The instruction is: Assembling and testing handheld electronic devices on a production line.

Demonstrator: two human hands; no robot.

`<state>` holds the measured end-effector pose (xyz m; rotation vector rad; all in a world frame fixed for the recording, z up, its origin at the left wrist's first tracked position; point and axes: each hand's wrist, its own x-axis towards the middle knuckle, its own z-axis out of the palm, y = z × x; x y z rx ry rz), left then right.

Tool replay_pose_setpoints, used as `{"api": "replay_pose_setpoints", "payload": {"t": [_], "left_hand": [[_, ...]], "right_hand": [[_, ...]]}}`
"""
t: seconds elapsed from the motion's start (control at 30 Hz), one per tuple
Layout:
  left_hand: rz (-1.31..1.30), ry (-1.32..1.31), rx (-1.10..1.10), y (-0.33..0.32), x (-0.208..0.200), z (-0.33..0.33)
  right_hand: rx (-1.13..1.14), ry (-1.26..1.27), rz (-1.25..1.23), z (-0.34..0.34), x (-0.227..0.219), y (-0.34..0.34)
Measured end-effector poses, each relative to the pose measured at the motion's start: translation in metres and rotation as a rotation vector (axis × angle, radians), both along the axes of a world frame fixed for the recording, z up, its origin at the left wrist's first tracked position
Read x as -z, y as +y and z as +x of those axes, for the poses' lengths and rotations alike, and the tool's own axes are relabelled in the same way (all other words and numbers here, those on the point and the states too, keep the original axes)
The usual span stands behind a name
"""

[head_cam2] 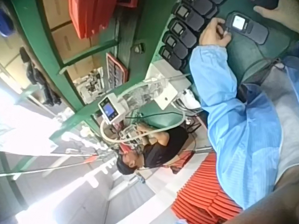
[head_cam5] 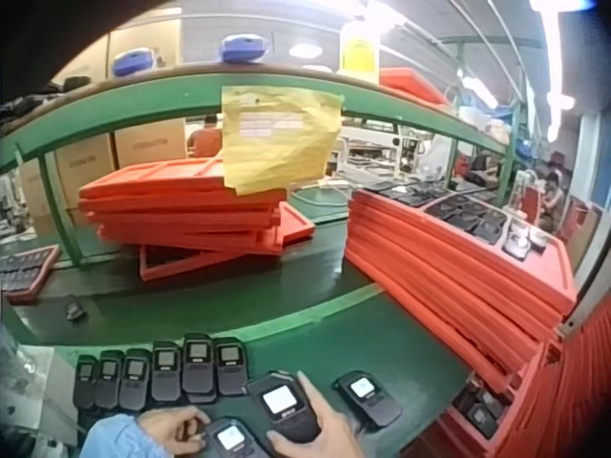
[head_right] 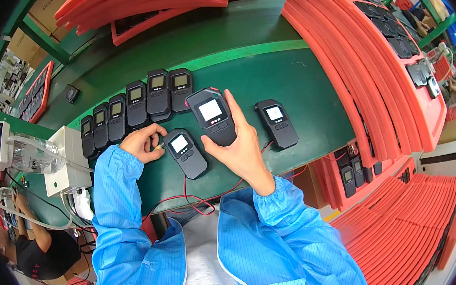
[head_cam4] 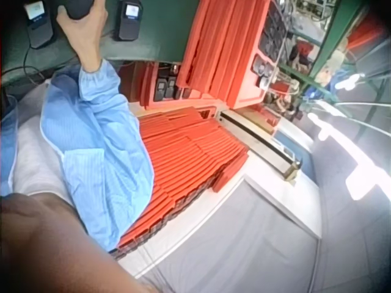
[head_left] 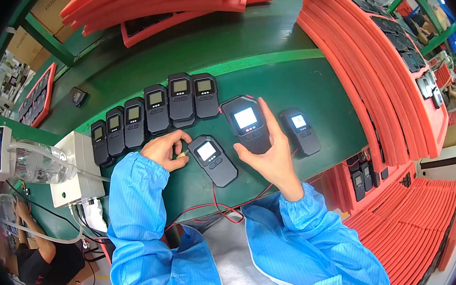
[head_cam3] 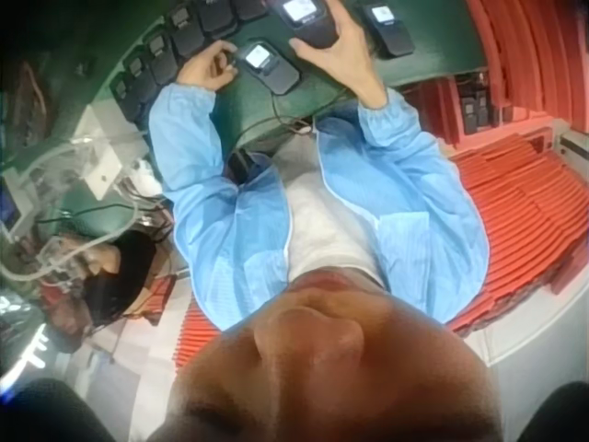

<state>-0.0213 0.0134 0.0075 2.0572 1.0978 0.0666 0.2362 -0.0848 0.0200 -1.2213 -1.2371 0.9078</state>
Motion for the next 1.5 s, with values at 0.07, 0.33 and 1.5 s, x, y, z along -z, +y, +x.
{"api": "replay_pose_setpoints", "payload": {"t": [0.07, 0.33, 1.5], "left_hand": [[0.007, -0.001, 0.007, 0.001, 0.001, 0.000], [-0.053, -0.020, 0.032, 0.003, -0.007, 0.000], [0.777, 0.497, -0.068, 0.041, 0.001, 0.118]], "right_hand": [[0.004, 0.012, 0.019, 0.001, -0.001, 0.000], [-0.038, -0.047, 0.138, 0.015, -0.001, -0.006], [1.015, -1.418, -0.446, 0.416, -0.126, -0.047]]}}
